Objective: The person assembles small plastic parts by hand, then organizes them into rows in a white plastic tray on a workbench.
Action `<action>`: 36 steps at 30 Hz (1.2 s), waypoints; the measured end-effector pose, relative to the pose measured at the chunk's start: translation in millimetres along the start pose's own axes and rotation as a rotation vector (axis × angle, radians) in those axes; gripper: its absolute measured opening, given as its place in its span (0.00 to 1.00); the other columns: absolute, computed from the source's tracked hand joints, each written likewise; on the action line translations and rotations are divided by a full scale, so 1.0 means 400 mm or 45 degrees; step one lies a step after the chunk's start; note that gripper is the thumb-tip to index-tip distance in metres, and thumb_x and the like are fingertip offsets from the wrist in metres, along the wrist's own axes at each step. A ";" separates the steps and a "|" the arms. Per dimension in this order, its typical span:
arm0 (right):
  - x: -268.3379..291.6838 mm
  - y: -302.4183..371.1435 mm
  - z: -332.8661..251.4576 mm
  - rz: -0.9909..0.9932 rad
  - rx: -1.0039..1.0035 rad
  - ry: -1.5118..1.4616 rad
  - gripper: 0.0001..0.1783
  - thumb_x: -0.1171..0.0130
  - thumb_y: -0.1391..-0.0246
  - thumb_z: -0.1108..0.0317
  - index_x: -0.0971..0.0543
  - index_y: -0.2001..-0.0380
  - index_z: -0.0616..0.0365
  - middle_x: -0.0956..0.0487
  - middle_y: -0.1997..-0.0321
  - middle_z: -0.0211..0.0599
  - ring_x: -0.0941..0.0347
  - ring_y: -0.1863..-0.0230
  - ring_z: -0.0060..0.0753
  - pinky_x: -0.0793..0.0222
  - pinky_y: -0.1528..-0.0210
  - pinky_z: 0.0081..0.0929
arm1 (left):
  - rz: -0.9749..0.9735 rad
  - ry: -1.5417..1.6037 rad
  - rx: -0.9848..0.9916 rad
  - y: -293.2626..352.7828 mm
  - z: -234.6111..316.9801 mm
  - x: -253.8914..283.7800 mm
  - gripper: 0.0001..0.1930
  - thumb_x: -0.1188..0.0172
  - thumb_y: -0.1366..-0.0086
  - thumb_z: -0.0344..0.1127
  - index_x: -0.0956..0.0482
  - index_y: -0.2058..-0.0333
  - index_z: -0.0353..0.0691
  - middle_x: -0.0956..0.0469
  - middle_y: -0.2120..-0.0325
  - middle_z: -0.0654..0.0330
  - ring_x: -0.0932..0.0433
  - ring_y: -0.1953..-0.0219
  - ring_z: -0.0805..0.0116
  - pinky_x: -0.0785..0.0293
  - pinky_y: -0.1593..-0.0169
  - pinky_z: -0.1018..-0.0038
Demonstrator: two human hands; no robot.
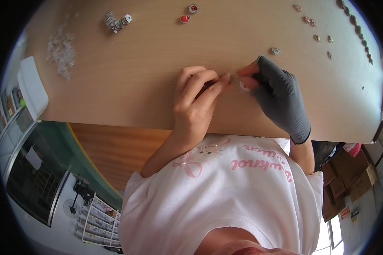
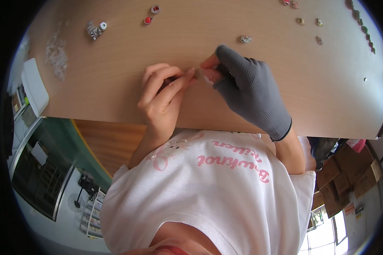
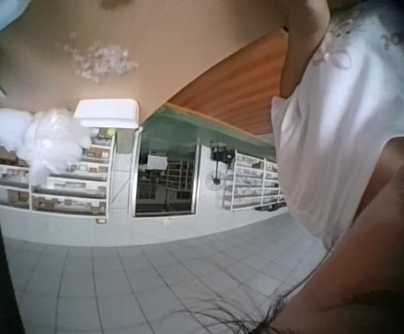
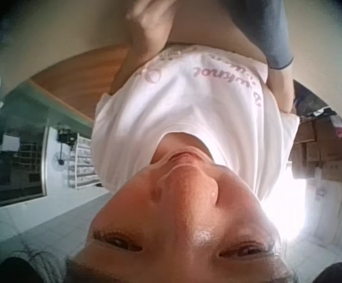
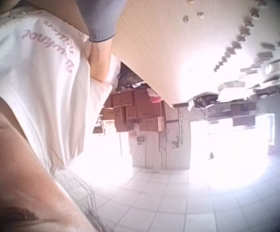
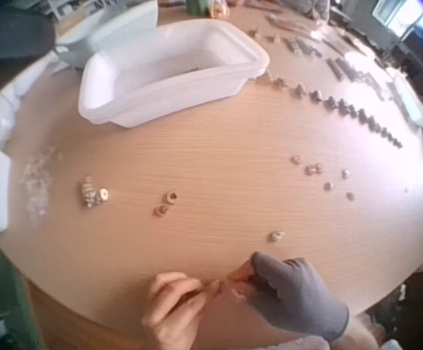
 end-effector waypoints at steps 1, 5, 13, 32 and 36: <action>-0.001 0.000 0.003 0.000 -0.002 0.004 0.04 0.40 0.45 0.73 0.24 0.67 0.59 0.21 0.78 0.39 0.26 0.80 0.41 0.34 0.76 0.31 | 0.003 0.013 0.016 0.000 -0.001 0.001 0.14 0.28 0.58 0.16 0.14 0.69 0.35 0.25 0.71 0.61 0.26 0.67 0.65 0.30 0.76 0.74; -0.005 -0.002 0.005 0.020 0.118 0.055 0.04 0.39 0.45 0.74 0.23 0.66 0.59 0.22 0.79 0.40 0.26 0.81 0.39 0.33 0.76 0.29 | -0.025 0.001 0.006 -0.003 0.000 0.002 0.15 0.28 0.58 0.16 0.14 0.68 0.35 0.25 0.71 0.61 0.26 0.67 0.65 0.31 0.75 0.73; -0.007 -0.001 -0.006 0.066 0.078 -0.002 0.03 0.39 0.45 0.75 0.23 0.68 0.60 0.21 0.78 0.39 0.25 0.81 0.36 0.33 0.76 0.27 | -0.024 0.006 0.002 -0.002 0.003 0.002 0.15 0.28 0.58 0.17 0.15 0.68 0.35 0.25 0.72 0.62 0.27 0.68 0.65 0.32 0.75 0.73; 0.004 0.002 -0.010 -0.025 0.078 0.147 0.03 0.40 0.46 0.77 0.23 0.67 0.61 0.21 0.78 0.36 0.26 0.80 0.29 0.32 0.75 0.24 | -0.053 0.054 -0.013 0.002 0.007 -0.001 0.10 0.32 0.52 0.18 0.18 0.68 0.30 0.28 0.70 0.60 0.29 0.65 0.62 0.30 0.70 0.69; 0.015 -0.012 -0.015 -0.118 0.218 0.314 0.03 0.41 0.44 0.77 0.24 0.67 0.63 0.22 0.79 0.36 0.25 0.80 0.27 0.31 0.74 0.22 | -0.048 0.050 -0.009 -0.003 0.007 -0.002 0.12 0.31 0.56 0.17 0.16 0.68 0.33 0.26 0.71 0.60 0.27 0.66 0.62 0.30 0.71 0.71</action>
Point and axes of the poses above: each hand's wrist, its own y-axis away from the middle knuckle, its own x-axis out of the back of the hand, z = x × y, the point moved 1 cm from there along -y, towards the middle knuckle
